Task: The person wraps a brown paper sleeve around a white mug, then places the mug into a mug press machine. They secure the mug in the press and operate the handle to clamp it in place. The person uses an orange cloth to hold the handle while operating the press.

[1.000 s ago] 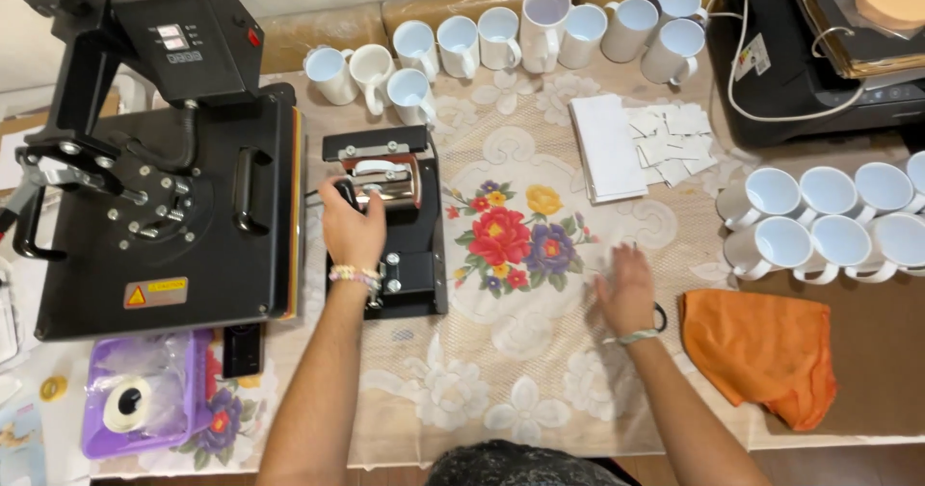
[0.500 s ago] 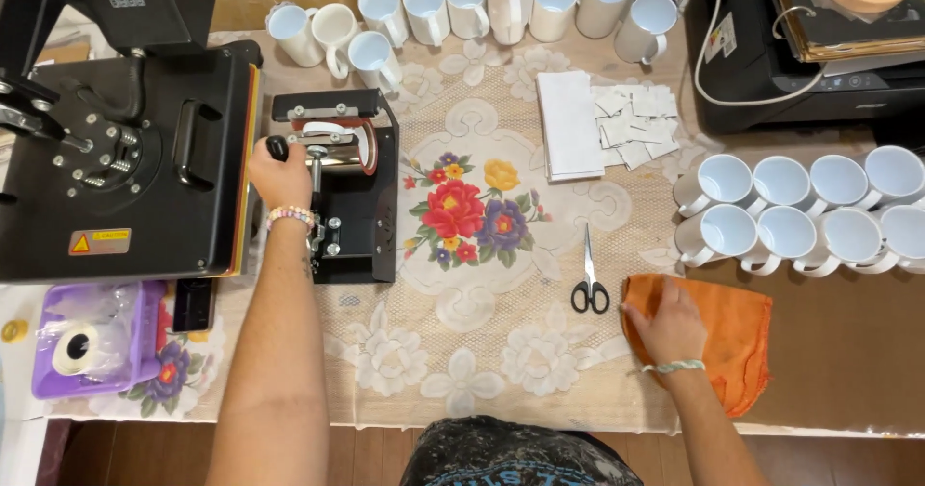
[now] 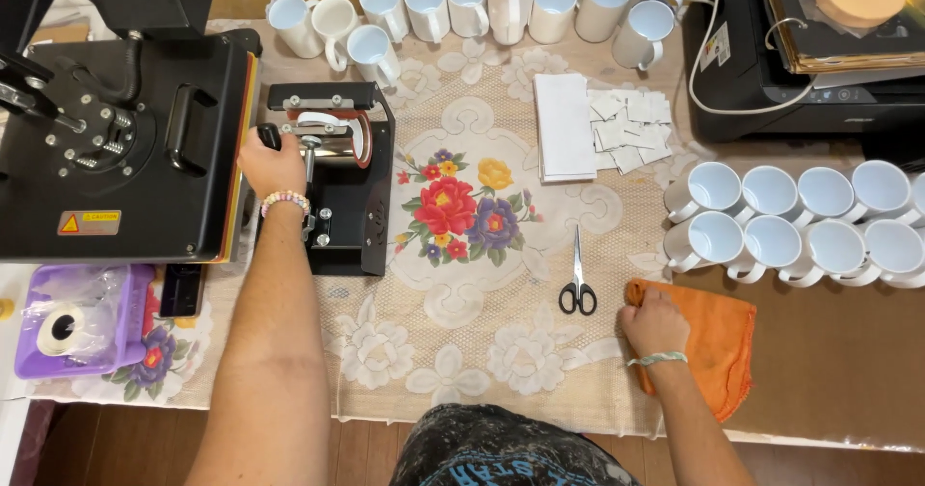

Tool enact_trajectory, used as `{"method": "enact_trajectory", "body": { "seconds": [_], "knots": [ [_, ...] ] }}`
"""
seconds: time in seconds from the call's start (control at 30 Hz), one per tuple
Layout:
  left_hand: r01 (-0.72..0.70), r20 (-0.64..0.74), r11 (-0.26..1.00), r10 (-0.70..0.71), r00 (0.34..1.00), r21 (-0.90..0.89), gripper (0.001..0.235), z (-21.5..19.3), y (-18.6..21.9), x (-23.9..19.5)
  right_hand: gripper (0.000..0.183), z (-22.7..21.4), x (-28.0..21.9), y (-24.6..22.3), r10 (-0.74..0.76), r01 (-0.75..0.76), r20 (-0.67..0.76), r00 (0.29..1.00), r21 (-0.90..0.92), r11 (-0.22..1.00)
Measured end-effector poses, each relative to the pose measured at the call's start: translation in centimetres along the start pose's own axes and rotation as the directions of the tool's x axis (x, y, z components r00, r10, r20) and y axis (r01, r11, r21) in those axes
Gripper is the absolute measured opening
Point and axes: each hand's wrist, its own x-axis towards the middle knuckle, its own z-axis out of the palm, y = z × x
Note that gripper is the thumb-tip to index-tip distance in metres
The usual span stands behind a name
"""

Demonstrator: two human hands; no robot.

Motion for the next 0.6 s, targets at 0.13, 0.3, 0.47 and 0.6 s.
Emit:
{"method": "enact_trajectory", "body": {
  "seconds": [0.13,0.3,0.47,0.6],
  "knots": [
    [0.005,0.002,1.000,-0.005,1.000,-0.012,0.020,0.5,-0.9,0.3,0.040,-4.4,-1.6,-0.5,0.144,-0.157,0.070,0.987,0.235,0.959],
    [0.152,0.218,0.979,-0.121,0.968,-0.134,0.009,-2.3,2.1,0.8,0.017,-16.5,-5.6,-2.2,0.084,-0.067,0.008,0.996,0.678,0.732],
    [0.200,0.242,0.972,-0.165,0.956,-0.125,0.010,-2.8,2.7,0.4,0.019,-27.1,-7.0,-4.8,-0.033,0.099,-0.094,0.995,0.893,0.439],
    [0.203,0.245,0.976,-0.179,0.953,-0.079,0.012,-2.8,2.7,0.5,0.012,-29.7,-7.6,-7.0,-0.085,0.336,-0.328,0.941,0.870,0.361]
  ]
}}
